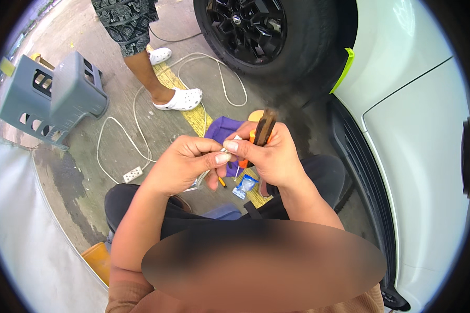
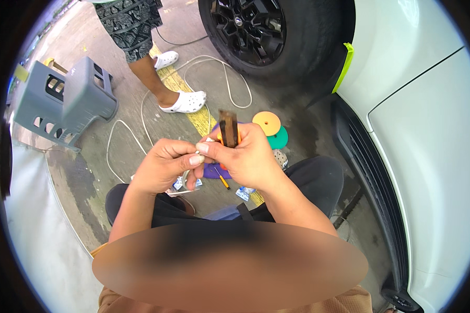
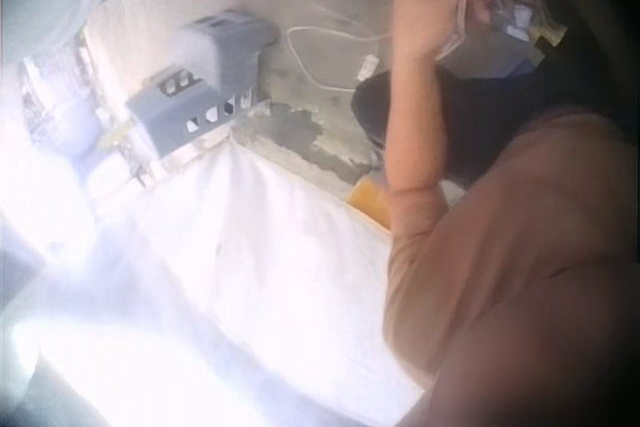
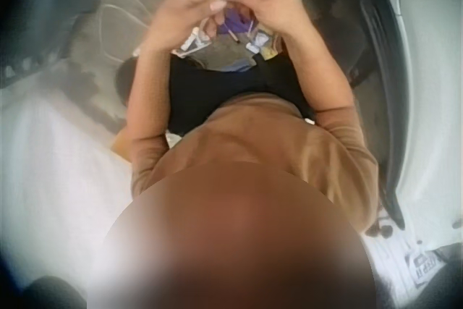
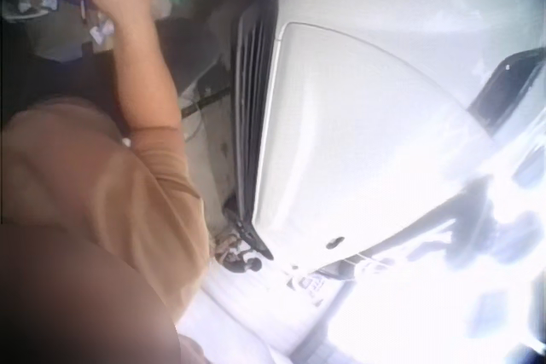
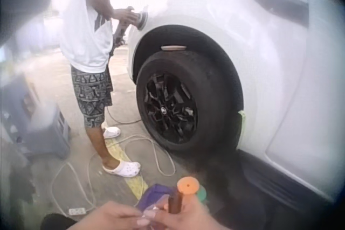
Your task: The person sits on the ground and uses a small screwdriver to manipulate components inside a small black cylindrical device. They then handle a white USB cable, using the screwdriver to adjust the connector end.
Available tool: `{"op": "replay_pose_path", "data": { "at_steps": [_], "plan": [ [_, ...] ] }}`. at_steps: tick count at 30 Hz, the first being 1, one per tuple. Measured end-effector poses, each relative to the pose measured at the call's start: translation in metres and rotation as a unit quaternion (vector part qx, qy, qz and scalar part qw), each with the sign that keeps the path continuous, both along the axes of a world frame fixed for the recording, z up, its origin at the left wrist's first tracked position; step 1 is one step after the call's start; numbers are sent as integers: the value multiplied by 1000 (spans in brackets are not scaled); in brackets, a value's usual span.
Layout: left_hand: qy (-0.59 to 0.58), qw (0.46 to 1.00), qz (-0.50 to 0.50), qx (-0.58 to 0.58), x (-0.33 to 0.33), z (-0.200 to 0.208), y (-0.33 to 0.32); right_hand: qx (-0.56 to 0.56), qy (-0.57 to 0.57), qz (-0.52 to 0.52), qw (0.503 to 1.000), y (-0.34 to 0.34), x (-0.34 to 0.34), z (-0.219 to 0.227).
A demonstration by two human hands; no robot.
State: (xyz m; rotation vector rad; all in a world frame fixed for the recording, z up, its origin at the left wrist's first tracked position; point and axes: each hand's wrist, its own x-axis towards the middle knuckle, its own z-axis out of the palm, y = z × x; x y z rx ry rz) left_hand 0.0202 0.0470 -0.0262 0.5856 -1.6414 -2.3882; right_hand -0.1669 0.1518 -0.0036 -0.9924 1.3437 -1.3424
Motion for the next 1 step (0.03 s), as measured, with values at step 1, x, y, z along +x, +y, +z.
{"op": "replay_pose_path", "data": {
  "at_steps": [1],
  "plan": [
    [-11,1000,6,-10,0,-2,5,-35,48,-5,998,4,-4,-2]
  ]
}}
